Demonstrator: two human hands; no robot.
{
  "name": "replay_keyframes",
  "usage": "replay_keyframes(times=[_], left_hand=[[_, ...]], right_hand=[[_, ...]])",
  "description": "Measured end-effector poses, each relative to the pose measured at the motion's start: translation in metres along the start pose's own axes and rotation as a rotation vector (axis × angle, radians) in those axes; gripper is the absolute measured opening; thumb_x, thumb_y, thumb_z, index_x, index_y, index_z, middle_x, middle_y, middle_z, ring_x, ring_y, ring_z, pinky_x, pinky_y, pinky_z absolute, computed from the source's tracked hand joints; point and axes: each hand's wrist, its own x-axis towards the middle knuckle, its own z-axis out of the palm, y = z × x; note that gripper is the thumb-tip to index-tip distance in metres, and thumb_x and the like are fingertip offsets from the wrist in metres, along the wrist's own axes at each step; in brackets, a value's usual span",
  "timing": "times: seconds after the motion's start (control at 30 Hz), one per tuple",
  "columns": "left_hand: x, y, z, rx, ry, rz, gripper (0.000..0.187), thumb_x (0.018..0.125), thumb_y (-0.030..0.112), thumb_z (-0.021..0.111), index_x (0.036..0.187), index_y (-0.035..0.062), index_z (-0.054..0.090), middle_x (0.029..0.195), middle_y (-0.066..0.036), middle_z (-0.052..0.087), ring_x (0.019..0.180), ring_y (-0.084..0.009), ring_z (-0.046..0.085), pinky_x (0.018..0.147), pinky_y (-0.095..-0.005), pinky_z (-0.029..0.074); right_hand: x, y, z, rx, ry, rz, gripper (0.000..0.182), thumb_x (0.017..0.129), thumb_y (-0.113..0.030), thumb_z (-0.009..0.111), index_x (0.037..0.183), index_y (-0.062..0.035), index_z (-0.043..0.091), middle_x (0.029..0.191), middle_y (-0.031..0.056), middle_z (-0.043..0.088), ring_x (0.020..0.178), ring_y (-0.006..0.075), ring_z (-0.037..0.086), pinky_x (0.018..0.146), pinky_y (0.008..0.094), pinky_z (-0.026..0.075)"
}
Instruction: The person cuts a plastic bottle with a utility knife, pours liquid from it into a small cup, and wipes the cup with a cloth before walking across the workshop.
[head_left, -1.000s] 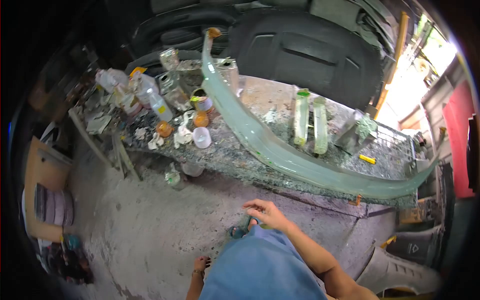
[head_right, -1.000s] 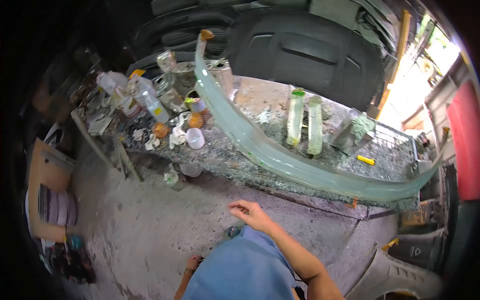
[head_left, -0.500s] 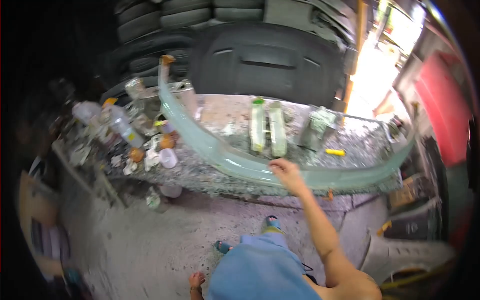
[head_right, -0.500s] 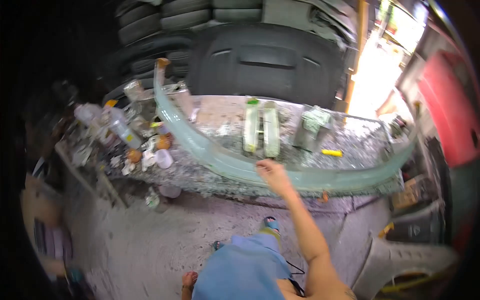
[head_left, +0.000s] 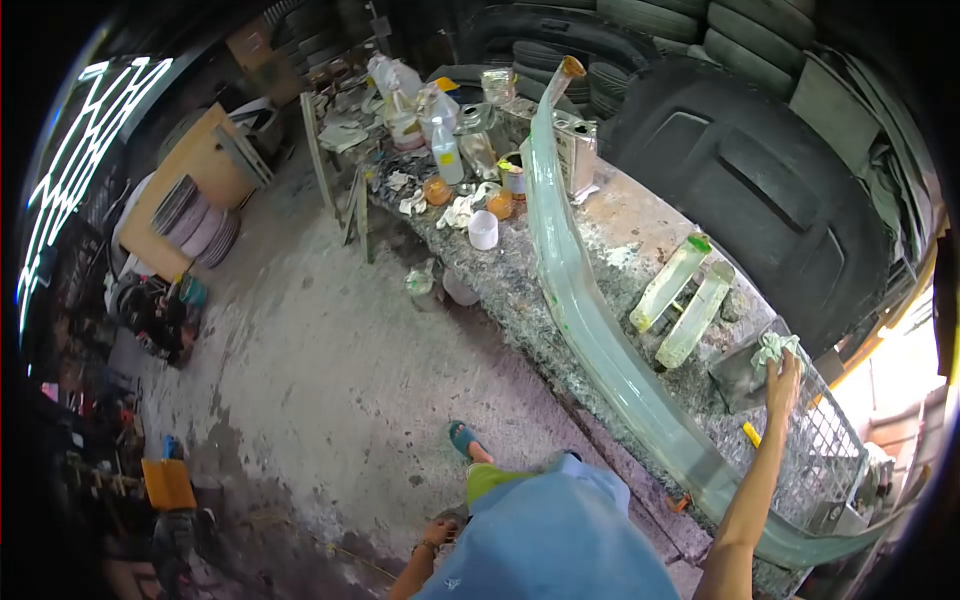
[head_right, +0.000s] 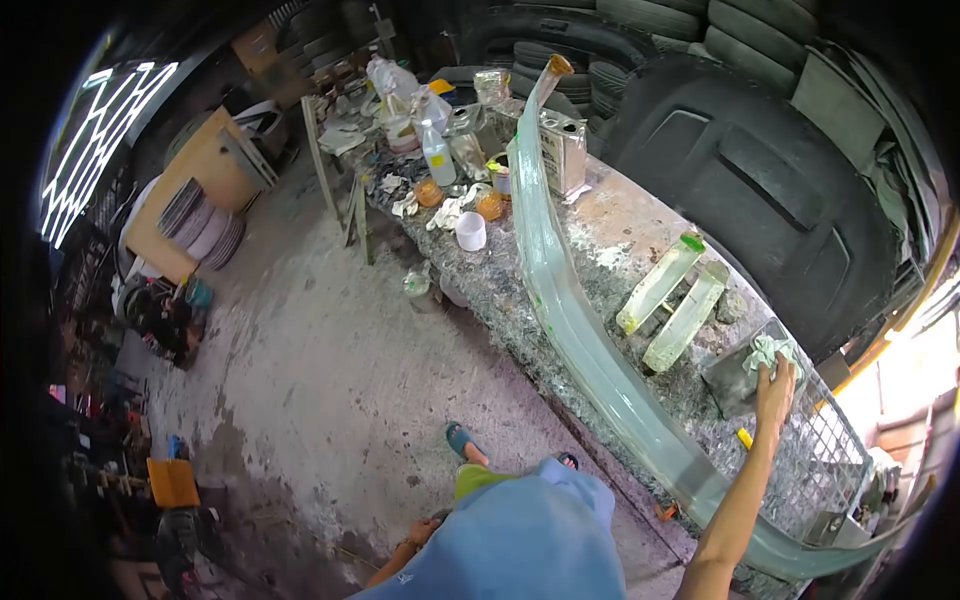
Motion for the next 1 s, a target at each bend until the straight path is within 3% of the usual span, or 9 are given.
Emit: replay_keyframes(times=[0.07, 0.13, 0.27, 0.43, 0.6, 0.7, 0.87, 0.93, 1.0], left_hand=[[-0.030, 0.005, 0.022, 0.230, -0.019, 0.070, 0.024, 0.084, 0.025, 0.057, 0.092, 0.0027, 0.064, 0.087, -0.011, 0.065, 0.074, -0.0213, 0.063, 0.069, -0.0343, 0.052], [-0.037, -0.008, 0.034, 0.230, -0.040, 0.092, 0.025, 0.085, 0.025, 0.057, 0.092, 0.0024, 0.063, 0.087, -0.011, 0.065, 0.075, -0.0213, 0.062, 0.069, -0.0350, 0.052], [-0.038, -0.013, 0.040, 0.134, -0.017, 0.108, 0.026, 0.085, 0.027, 0.056, 0.091, 0.0018, 0.062, 0.087, -0.011, 0.065, 0.076, -0.0214, 0.062, 0.068, -0.0364, 0.051], [0.009, -0.011, 0.029, -0.207, 0.067, 0.035, 0.024, 0.086, 0.023, 0.055, 0.094, 0.0006, 0.060, 0.088, -0.011, 0.065, 0.075, -0.0201, 0.062, 0.066, -0.0338, 0.050], [0.010, 0.059, 0.041, -0.257, 0.181, 0.183, 0.023, 0.087, 0.021, 0.055, 0.095, 0.0000, 0.059, 0.089, -0.011, 0.065, 0.080, -0.0199, 0.063, 0.066, -0.0319, 0.051], [-0.006, 0.112, 0.059, -0.382, 0.074, 0.401, 0.022, 0.087, 0.020, 0.055, 0.095, 0.0004, 0.059, 0.090, -0.011, 0.065, 0.082, -0.0194, 0.064, 0.067, -0.0307, 0.052], [-0.070, 0.212, 0.101, -0.416, -0.184, 0.591, 0.028, 0.091, 0.023, 0.053, 0.107, 0.0011, 0.052, 0.105, -0.012, 0.062, 0.092, -0.0218, 0.062, 0.075, -0.0339, 0.052], [-0.103, 0.238, 0.115, -0.608, -0.334, 0.662, 0.043, 0.093, 0.034, 0.047, 0.119, -0.0002, 0.046, 0.114, -0.015, 0.056, 0.101, -0.0242, 0.057, 0.084, -0.0348, 0.048], [-0.123, 0.250, 0.120, -0.846, -0.420, 0.651, 0.048, 0.094, 0.039, 0.041, 0.123, 0.0011, 0.042, 0.119, -0.015, 0.054, 0.106, -0.0257, 0.054, 0.089, -0.0382, 0.044]], right_hand=[[0.005, 0.000, -0.005, 0.096, -0.050, 0.050, 0.030, 0.084, -0.020, 0.056, 0.109, -0.0038, 0.057, 0.099, 0.0136, 0.060, 0.089, 0.0288, 0.056, 0.079, 0.0373, 0.043], [0.008, 0.006, -0.003, 0.233, -0.074, 0.071, 0.022, 0.085, -0.017, 0.056, 0.102, -0.0034, 0.058, 0.085, 0.0111, 0.057, 0.073, 0.0227, 0.051, 0.070, 0.0344, 0.042], [0.032, 0.043, -0.003, 0.437, 0.084, 0.186, 0.019, 0.089, -0.019, 0.054, 0.095, -0.0013, 0.057, 0.080, 0.0059, 0.056, 0.068, 0.0147, 0.049, 0.064, 0.0300, 0.041], [0.066, 0.081, -0.042, 1.022, 0.245, 0.416, 0.023, 0.094, -0.025, 0.049, 0.109, -0.0070, 0.051, 0.092, -0.0003, 0.056, 0.079, 0.0089, 0.051, 0.070, 0.0259, 0.042], [0.070, 0.022, -0.132, 1.351, 0.356, 0.237, 0.020, 0.094, -0.013, 0.048, 0.112, -0.0039, 0.049, 0.095, 0.0009, 0.055, 0.084, 0.0076, 0.053, 0.074, 0.0226, 0.044], [0.045, -0.032, -0.156, 1.435, 0.182, 0.091, 0.016, 0.092, -0.009, 0.050, 0.106, -0.0041, 0.050, 0.091, -0.0003, 0.054, 0.083, 0.0075, 0.051, 0.074, 0.0229, 0.044], [-0.040, -0.114, -0.122, 1.501, -0.700, 0.056, 0.025, 0.078, 0.004, 0.057, 0.100, -0.0072, 0.055, 0.097, 0.0007, 0.055, 0.089, 0.0090, 0.051, 0.077, 0.0240, 0.043], [-0.075, -0.161, -0.090, 1.450, -1.150, -0.047, 0.025, 0.084, -0.005, 0.060, 0.109, -0.0042, 0.054, 0.096, -0.0003, 0.054, 0.087, 0.0077, 0.051, 0.075, 0.0235, 0.044], [-0.121, -0.215, -0.051, 1.509, -1.343, -0.178, 0.025, 0.087, -0.012, 0.057, 0.110, -0.0011, 0.053, 0.099, 0.0045, 0.057, 0.091, 0.0112, 0.054, 0.079, 0.0270, 0.044]])
